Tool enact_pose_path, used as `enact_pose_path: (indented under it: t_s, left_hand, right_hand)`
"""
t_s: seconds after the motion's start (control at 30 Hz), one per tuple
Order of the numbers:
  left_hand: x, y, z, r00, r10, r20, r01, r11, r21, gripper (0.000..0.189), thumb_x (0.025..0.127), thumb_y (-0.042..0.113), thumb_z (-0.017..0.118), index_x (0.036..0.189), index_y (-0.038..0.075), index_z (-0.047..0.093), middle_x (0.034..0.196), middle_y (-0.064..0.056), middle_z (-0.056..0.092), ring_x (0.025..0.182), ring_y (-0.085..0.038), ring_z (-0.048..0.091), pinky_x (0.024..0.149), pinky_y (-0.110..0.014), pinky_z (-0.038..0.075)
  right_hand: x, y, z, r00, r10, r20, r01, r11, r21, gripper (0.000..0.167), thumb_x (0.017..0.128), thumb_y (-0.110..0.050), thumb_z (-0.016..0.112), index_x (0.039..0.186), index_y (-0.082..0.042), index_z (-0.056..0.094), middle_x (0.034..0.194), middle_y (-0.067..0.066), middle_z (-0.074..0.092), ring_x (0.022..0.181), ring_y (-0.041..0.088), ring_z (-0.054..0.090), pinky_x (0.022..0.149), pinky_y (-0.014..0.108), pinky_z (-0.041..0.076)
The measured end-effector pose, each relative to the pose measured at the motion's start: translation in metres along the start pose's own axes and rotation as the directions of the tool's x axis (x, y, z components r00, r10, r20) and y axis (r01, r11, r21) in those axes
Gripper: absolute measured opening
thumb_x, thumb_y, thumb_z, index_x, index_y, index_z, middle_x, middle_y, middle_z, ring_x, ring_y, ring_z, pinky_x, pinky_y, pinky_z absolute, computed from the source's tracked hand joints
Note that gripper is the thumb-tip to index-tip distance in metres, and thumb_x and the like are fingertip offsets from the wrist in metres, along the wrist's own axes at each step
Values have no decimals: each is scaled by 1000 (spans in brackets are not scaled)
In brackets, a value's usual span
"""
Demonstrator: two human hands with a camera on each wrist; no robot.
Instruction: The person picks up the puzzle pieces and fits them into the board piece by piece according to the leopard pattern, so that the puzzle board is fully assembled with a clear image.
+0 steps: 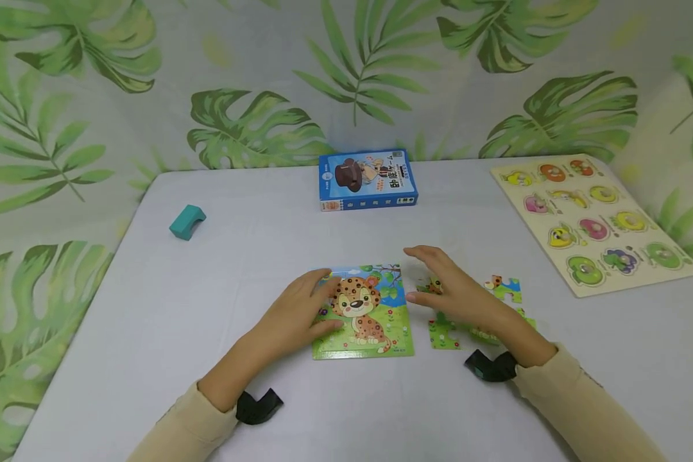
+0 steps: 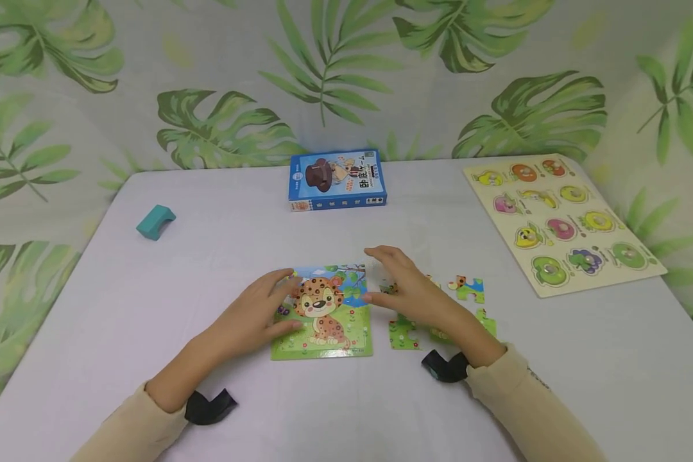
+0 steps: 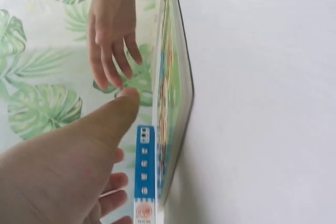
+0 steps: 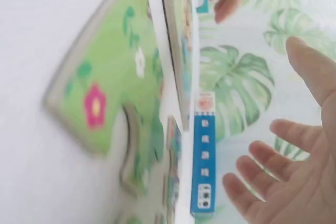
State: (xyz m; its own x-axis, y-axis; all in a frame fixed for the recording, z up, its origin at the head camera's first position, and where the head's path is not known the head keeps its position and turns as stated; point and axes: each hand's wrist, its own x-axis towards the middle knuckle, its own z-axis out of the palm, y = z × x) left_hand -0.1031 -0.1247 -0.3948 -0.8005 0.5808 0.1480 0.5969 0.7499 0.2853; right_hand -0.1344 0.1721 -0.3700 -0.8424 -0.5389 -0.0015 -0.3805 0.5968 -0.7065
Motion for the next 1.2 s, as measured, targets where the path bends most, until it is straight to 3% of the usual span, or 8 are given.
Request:
enact_pose_path:
  t_s: [0.23,0.53,0.77,1.2]
  left_hand:
    - [-22,-14,-5,996,-80,-24,79,996,-42,78,83,48,58,141,6,27,142,-9,28,128,-23,27,102,-37,26]
    - [-29,-22,3,988,-138,68,150,962,-230,87,78,51,61,142,7,23,145,-6,24,131,-22,22,104,-37,23]
    - [-29,-26,7,993,-92,76,107,967,-231,86,76,52,64,139,4,32,142,-8,30,128,-26,27,102,-41,26]
    - [-30,-26,5,992,-76,101,98,965,-243,87,76,53,64,139,4,31,144,-8,27,129,-26,25,102,-42,26]
  right_hand:
    - [-20,14,-14,995,-24,-102,27,999,27,70,80,-31,67,139,-16,32,139,5,30,122,29,32,90,53,36]
    - [-24,39,-11,999,24,-46,-24,1000,2,66,79,-26,68,136,-10,38,136,8,37,113,29,44,89,45,40]
    - [-21,53,-9,999,36,-11,-37,999,-39,57,81,-20,67,132,-8,44,134,10,42,122,27,37,95,46,33]
    - [-15,53,-10,1000,0,29,3,995,-98,46,82,-17,66,125,-9,53,127,11,48,119,30,38,94,49,34]
